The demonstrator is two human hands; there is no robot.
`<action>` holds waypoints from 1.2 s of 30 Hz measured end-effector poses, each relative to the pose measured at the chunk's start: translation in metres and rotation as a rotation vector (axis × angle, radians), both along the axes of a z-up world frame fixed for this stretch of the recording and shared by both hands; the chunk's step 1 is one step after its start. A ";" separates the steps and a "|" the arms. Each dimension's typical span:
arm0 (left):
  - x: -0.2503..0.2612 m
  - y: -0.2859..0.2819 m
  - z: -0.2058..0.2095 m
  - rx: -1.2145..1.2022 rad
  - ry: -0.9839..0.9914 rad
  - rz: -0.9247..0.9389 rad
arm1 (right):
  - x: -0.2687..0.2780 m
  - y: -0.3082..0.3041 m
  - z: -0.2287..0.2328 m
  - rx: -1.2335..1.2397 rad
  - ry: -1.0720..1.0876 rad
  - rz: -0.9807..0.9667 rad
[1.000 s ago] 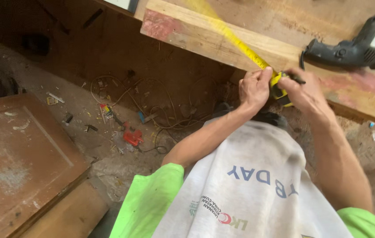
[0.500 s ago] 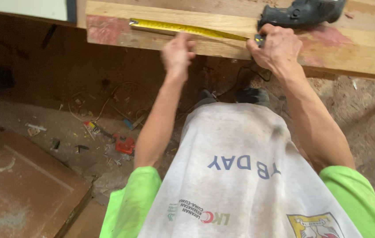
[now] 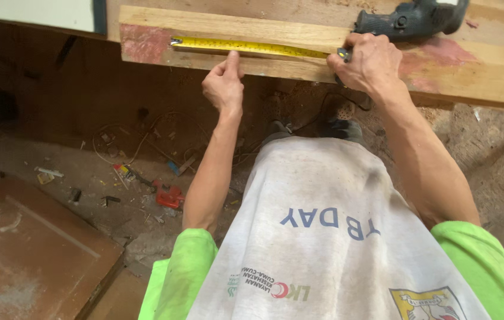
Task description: The person marks a wooden plank with a ruler and pencil, then uses a corded drill to make multiple holes along the plank. They measure and mark additional points with a tape measure before drilling more holes. The plank remains on the workbench throughout.
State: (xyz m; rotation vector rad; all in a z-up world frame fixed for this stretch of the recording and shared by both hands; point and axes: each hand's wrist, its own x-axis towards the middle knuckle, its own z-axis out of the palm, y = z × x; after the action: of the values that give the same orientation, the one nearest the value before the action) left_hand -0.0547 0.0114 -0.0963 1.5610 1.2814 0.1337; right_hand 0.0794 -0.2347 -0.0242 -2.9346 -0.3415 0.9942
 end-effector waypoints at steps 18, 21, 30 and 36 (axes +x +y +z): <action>0.007 0.005 -0.015 0.100 0.014 0.017 | -0.011 0.009 0.000 0.037 -0.248 0.103; 0.007 0.005 -0.011 0.086 0.004 0.010 | -0.008 0.014 -0.002 0.038 -0.145 0.013; 0.000 0.004 -0.015 0.139 -0.023 -0.055 | -0.009 0.014 0.012 0.129 -0.100 -0.063; -0.009 -0.021 -0.014 0.155 -0.115 -0.150 | 0.020 0.025 0.003 0.372 -0.014 -0.354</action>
State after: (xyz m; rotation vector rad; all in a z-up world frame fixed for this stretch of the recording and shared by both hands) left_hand -0.0640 -0.0098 -0.1103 1.7501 1.0814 0.2281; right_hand 0.0992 -0.2095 -0.0207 -2.5443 0.0005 0.7658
